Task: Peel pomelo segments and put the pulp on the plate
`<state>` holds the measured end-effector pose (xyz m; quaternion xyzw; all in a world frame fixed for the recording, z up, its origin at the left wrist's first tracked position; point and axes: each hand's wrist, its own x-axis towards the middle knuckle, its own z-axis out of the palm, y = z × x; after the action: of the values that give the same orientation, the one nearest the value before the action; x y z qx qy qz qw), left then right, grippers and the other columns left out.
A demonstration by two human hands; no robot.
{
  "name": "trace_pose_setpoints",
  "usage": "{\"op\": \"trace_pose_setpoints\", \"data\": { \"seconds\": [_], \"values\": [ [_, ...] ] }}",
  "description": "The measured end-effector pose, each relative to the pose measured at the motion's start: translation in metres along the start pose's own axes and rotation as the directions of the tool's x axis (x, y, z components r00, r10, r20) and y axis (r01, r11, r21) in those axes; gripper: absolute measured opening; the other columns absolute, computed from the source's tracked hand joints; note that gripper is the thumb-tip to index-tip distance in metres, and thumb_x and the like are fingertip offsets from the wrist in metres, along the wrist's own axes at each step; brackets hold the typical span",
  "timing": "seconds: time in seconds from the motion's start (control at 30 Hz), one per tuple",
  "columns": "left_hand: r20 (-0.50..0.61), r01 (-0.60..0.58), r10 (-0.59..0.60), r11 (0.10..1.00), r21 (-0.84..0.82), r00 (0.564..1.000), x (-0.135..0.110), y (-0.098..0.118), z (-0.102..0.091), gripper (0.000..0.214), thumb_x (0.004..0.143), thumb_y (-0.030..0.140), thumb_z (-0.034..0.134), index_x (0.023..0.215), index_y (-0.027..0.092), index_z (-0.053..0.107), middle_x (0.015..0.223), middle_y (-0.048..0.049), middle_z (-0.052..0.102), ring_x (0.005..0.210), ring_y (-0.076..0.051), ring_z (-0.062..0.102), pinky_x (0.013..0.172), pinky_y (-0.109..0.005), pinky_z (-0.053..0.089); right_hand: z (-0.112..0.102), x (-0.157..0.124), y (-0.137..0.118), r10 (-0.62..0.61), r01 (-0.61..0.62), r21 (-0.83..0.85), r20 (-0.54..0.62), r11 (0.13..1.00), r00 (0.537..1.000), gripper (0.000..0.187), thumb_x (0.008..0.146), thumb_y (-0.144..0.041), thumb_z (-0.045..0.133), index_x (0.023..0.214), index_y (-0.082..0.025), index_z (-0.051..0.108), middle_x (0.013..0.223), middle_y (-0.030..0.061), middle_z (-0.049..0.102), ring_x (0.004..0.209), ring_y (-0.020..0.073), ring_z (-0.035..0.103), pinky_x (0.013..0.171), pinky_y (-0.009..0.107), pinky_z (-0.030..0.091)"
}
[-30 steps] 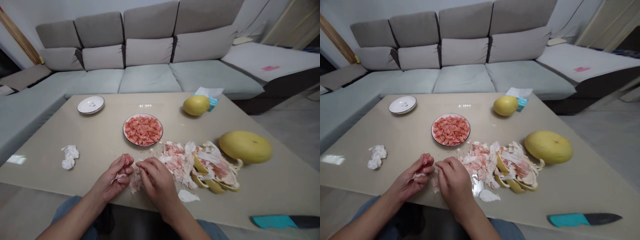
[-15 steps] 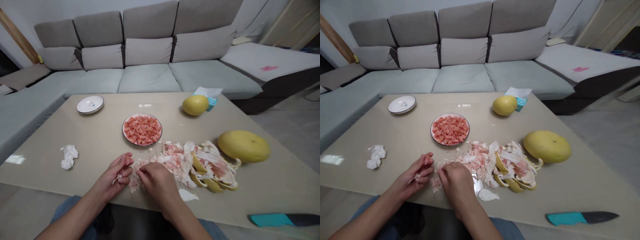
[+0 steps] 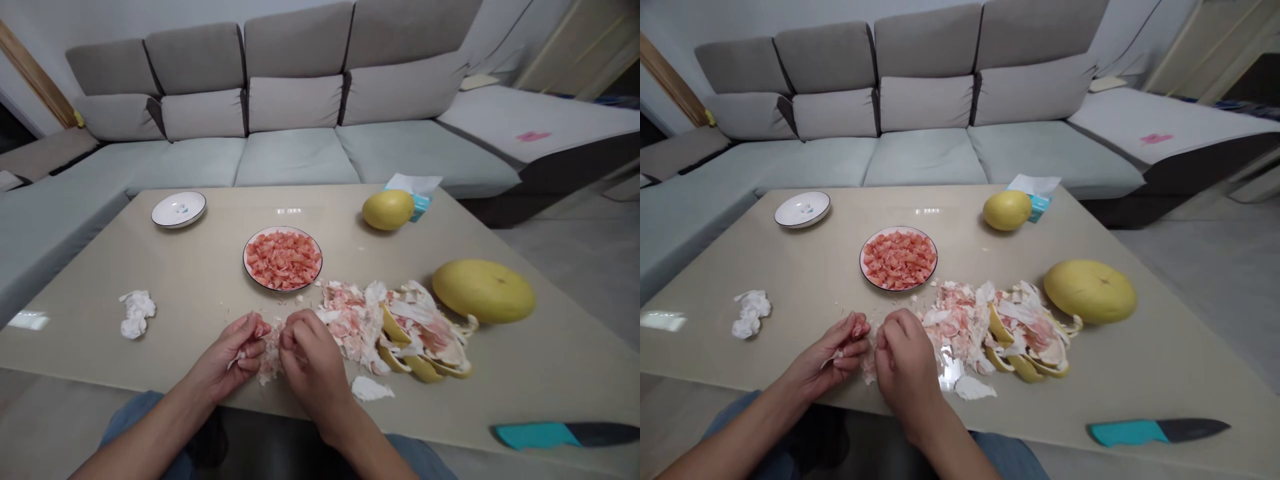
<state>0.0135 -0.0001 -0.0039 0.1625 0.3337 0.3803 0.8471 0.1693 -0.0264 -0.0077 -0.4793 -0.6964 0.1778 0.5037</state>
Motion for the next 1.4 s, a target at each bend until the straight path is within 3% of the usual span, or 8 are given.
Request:
{"op": "trace_pose_setpoints", "data": {
  "seconds": [0.17,0.3,0.53,0.7,0.77,1.17,1.3,1.4],
  "values": [
    [-0.016,-0.047,0.048,0.997,0.059,0.999,0.001,-0.004,-0.001,0.032,0.078,0.036,0.076,0.078,0.013,0.055,0.069,0.0055,0.049,0.042,0.002,0.031,0.035,-0.006,0.024,0.001,0.000,0.002,-0.077,0.081,-0.047,0.087,0.996,0.993,0.029,0.084,-0.012,0.057,0.112,-0.020,0.062,0.096,0.0088,0.059,0.085,0.0210,0.056,0.072,0.034,0.050],
    [-0.024,-0.064,0.072,0.969,0.239,0.997,0.000,-0.007,0.001,0.035,0.082,0.044,0.070,0.077,0.014,0.053,0.054,0.0078,0.044,0.039,0.000,0.026,0.035,-0.010,0.020,0.001,0.000,0.003,-0.052,0.056,-0.052,0.072,0.997,0.996,0.017,0.086,-0.017,0.059,0.101,-0.020,0.066,0.090,0.0073,0.062,0.083,0.0209,0.058,0.071,0.035,0.050],
    [-0.009,-0.117,0.132,0.906,0.406,0.991,-0.006,-0.005,0.007,0.042,0.084,0.056,0.061,0.100,0.017,0.057,0.045,0.0091,0.041,0.036,-0.004,0.023,0.034,-0.013,0.015,-0.006,0.006,-0.003,0.236,-0.245,0.186,0.067,0.952,0.969,0.007,0.084,-0.023,0.065,0.089,-0.021,0.070,0.080,0.0033,0.066,0.069,0.0161,0.059,0.062,0.027,0.049],
    [-0.016,-0.172,0.203,0.864,0.473,0.979,-0.009,-0.005,0.011,0.050,0.072,0.043,0.078,0.111,0.021,0.056,0.070,0.0039,0.059,0.036,-0.001,0.032,0.033,-0.014,0.020,-0.008,0.006,-0.002,0.369,-0.385,0.265,0.112,0.884,0.923,0.011,0.084,-0.029,0.066,0.086,-0.020,0.073,0.076,0.0026,0.068,0.066,0.0154,0.061,0.059,0.026,0.048],
    [-0.040,-0.184,0.234,0.846,0.500,0.971,-0.009,-0.005,0.012,0.046,0.071,0.039,0.080,0.107,0.020,0.058,0.077,0.0021,0.061,0.036,0.000,0.035,0.033,-0.014,0.021,-0.008,0.005,-0.001,0.350,-0.369,0.253,0.116,0.894,0.929,0.010,0.084,-0.026,0.066,0.087,-0.020,0.073,0.077,0.0027,0.068,0.067,0.0153,0.061,0.059,0.026,0.048],
    [-0.077,-0.228,0.330,0.785,0.575,0.941,-0.009,-0.004,0.012,0.029,0.076,0.037,0.076,0.095,0.017,0.067,0.067,0.0031,0.060,0.039,-0.002,0.037,0.034,-0.013,0.025,-0.012,0.007,-0.006,0.168,-0.166,0.110,-0.014,0.980,0.986,0.011,0.084,-0.018,0.062,0.085,-0.020,0.073,0.073,0.0030,0.068,0.062,0.0144,0.059,0.058,0.027,0.048],
    [-0.062,-0.258,0.388,0.715,0.650,0.920,-0.008,-0.005,0.011,0.026,0.077,0.035,0.075,0.093,0.016,0.066,0.068,0.0023,0.062,0.044,-0.004,0.043,0.040,-0.014,0.032,-0.012,0.005,-0.005,0.153,-0.150,0.083,-0.030,0.985,0.988,0.010,0.084,-0.017,0.061,0.085,-0.019,0.071,0.074,0.0033,0.067,0.063,0.0142,0.058,0.059,0.027,0.048],
    [-0.037,-0.269,0.392,0.694,0.668,0.919,-0.007,-0.005,0.007,0.027,0.077,0.035,0.075,0.095,0.017,0.066,0.074,0.0005,0.065,0.053,-0.007,0.051,0.049,-0.016,0.041,-0.012,0.005,-0.003,0.143,-0.143,0.106,0.010,0.984,0.990,0.018,0.083,-0.014,0.060,0.098,-0.017,0.069,0.085,0.0052,0.066,0.065,0.0135,0.057,0.062,0.027,0.049]
  ]
}}
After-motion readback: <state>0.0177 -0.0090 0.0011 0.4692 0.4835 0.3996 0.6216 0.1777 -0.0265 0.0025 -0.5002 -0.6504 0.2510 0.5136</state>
